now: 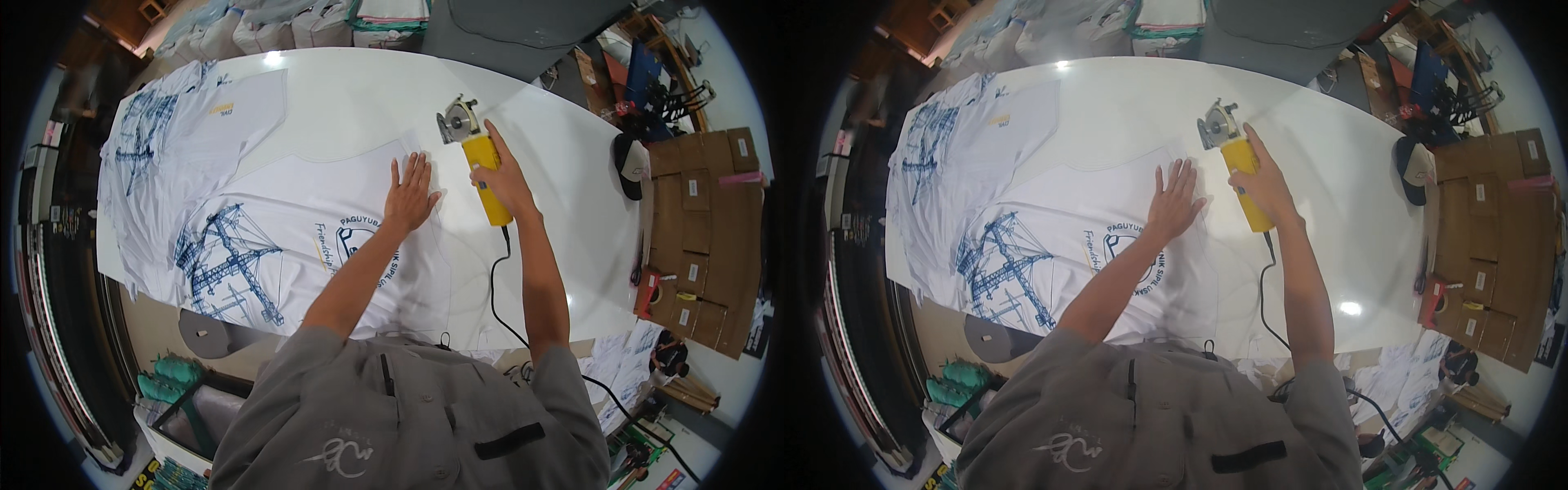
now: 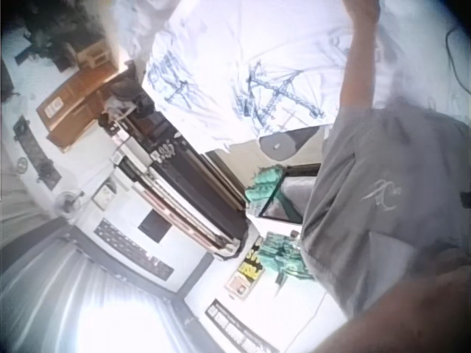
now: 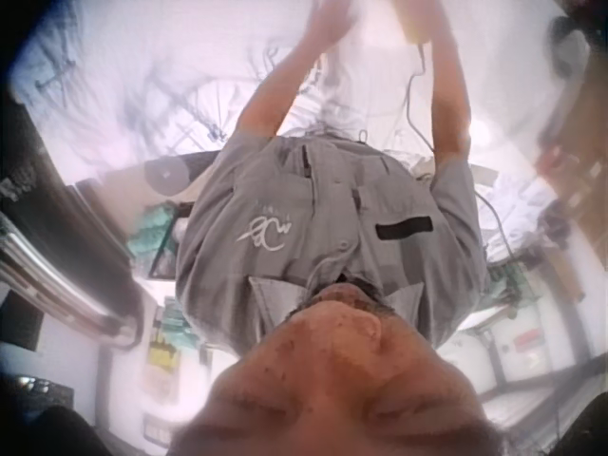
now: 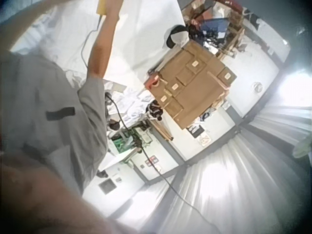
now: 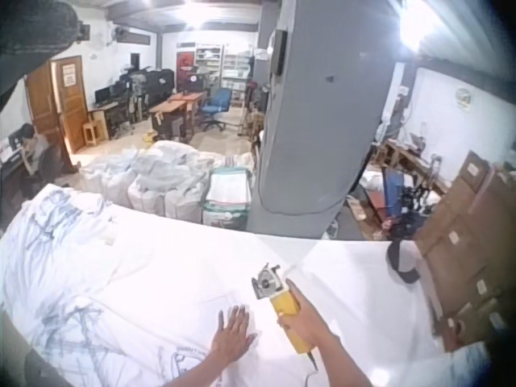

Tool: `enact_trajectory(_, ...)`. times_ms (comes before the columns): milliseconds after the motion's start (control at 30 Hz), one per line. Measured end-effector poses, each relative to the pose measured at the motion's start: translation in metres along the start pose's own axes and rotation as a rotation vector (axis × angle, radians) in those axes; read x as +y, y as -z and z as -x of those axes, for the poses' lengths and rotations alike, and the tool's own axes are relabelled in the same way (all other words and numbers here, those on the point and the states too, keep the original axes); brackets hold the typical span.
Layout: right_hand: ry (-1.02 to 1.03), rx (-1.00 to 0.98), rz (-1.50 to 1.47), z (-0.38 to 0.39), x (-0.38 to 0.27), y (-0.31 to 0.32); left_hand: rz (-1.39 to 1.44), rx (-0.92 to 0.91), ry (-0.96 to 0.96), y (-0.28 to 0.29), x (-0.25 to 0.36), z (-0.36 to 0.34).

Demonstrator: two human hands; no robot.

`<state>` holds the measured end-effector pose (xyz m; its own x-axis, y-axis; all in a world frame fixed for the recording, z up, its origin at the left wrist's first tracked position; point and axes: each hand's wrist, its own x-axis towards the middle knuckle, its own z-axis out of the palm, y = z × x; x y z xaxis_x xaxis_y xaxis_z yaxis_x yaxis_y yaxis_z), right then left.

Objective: The person uses a yellow electric rotary cutter to cut a stack of white t-shirts on a large white table. They follow a pre-drawn pattern on the fabric, carefully guiding the tool along the lines to separate the shirt shapes. The person periodically lifts and adjusts the fabric layers to ensure precise cutting.

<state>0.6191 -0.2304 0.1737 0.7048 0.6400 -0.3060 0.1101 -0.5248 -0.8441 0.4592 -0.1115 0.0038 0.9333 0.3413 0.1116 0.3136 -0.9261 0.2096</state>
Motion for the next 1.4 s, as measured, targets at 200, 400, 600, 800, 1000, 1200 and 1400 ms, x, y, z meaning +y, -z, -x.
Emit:
enact_trajectory(200, -0.061, 0.128, -0.125, 0.076, 0.007, 0.043, 0.458, -0.255, -0.598, -0.039, 0.136, 0.125)
enact_trajectory(400, 0.029, 0.269, -0.209, 0.141, 0.027, 0.064, 0.743, -0.457, -0.724, 0.006, 0.081, 0.165)
enact_trajectory(600, -0.074, 0.329, -0.363, 0.198, 0.059, 0.06, 0.057, 0.18, 0.677, 0.045, -0.172, 0.164)
enact_trajectory(800, -0.254, 0.411, -0.489, 0.24, 0.08, 0.019, -0.054, -0.041, 0.98, 0.041, -0.206, 0.104)
enact_trajectory(1000, -0.417, 0.513, -0.563, 0.286, 0.093, -0.015, 0.019, -0.084, 0.525, -0.004, -0.153, -0.06)
enact_trajectory(1200, -0.437, 0.495, -0.32, 0.324, 0.096, -0.045, 0.429, -0.006, 0.159, -0.009, -0.092, -0.166)
enact_trajectory(1400, -0.454, 0.384, -0.11, 0.338, 0.113, -0.092, 0.129, -0.004, 0.067, 0.0, -0.117, -0.038)
